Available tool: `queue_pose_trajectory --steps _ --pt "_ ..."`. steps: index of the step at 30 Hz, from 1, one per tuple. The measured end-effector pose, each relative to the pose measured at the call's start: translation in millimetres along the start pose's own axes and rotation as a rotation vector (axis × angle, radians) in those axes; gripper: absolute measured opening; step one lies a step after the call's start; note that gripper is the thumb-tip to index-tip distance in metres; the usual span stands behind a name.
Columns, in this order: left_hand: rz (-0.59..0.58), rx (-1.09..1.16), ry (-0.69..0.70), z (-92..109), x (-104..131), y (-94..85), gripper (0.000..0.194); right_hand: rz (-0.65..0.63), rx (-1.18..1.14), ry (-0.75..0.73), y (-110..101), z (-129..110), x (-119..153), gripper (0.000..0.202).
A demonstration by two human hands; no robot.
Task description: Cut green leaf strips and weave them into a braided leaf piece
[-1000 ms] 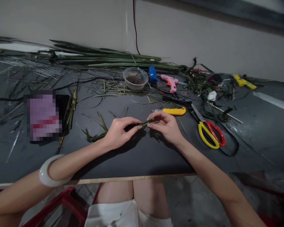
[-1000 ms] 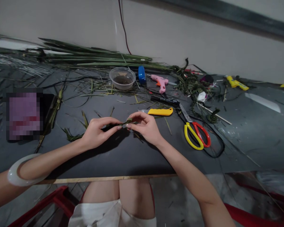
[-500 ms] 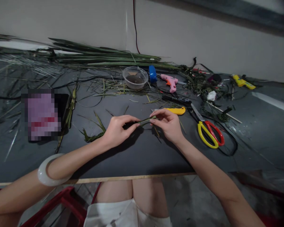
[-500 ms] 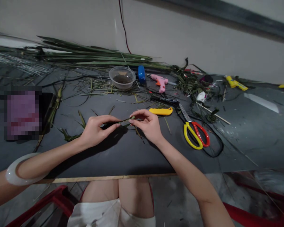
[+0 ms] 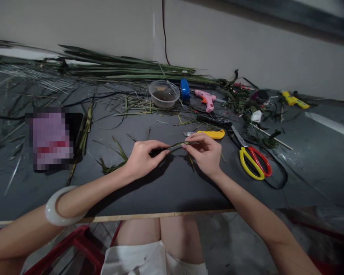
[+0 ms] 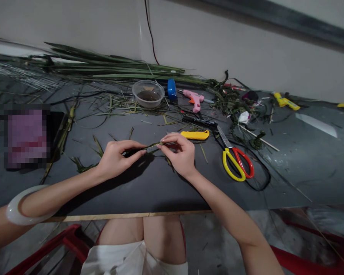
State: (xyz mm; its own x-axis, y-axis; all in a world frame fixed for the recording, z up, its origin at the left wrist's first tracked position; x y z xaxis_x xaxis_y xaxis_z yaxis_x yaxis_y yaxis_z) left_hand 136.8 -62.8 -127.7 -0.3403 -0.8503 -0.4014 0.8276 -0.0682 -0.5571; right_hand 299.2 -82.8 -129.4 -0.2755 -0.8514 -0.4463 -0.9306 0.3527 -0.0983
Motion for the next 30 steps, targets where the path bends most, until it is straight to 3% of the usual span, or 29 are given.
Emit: queue_pose_trajectory --steps 15,20,22,25,30 --pt "0.043 0.055 -0.064 -2.4 1.3 -1.5 0.017 0.066 0.082 -0.133 3.1 -8.6 8.0 0.013" --pt "0.047 0.057 -0.082 -2.5 1.6 -1.7 0.018 0.092 0.063 -0.103 -0.1 -6.4 7.4 0.013" --pt "0.052 0.059 -0.086 -2.2 1.4 -2.1 0.018 0.092 0.052 -0.048 1.3 -1.7 7.1 0.016" --pt "0.062 0.074 -0.079 -0.9 1.0 -3.0 0.018 0.071 -0.086 0.154 8.8 15.8 8.0 0.032" --pt "0.058 0.11 -0.072 -1.2 1.7 -2.4 0.018 -0.086 -0.213 0.434 32.0 36.6 16.0 0.036"
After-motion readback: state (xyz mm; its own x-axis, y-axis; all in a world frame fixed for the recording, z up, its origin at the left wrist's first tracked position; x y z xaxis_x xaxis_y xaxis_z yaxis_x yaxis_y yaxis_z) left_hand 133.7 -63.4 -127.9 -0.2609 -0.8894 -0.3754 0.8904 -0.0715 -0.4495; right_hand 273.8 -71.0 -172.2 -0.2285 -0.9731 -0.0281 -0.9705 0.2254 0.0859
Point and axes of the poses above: each hand's wrist, its own x-axis away from the middle knuckle, its own y-axis out of the palm, z = x × y, the point moved 9 cm from there along -x, towards the middle knuckle, and after that the axes turned 7 degrees about z, right-handed, at the moved point
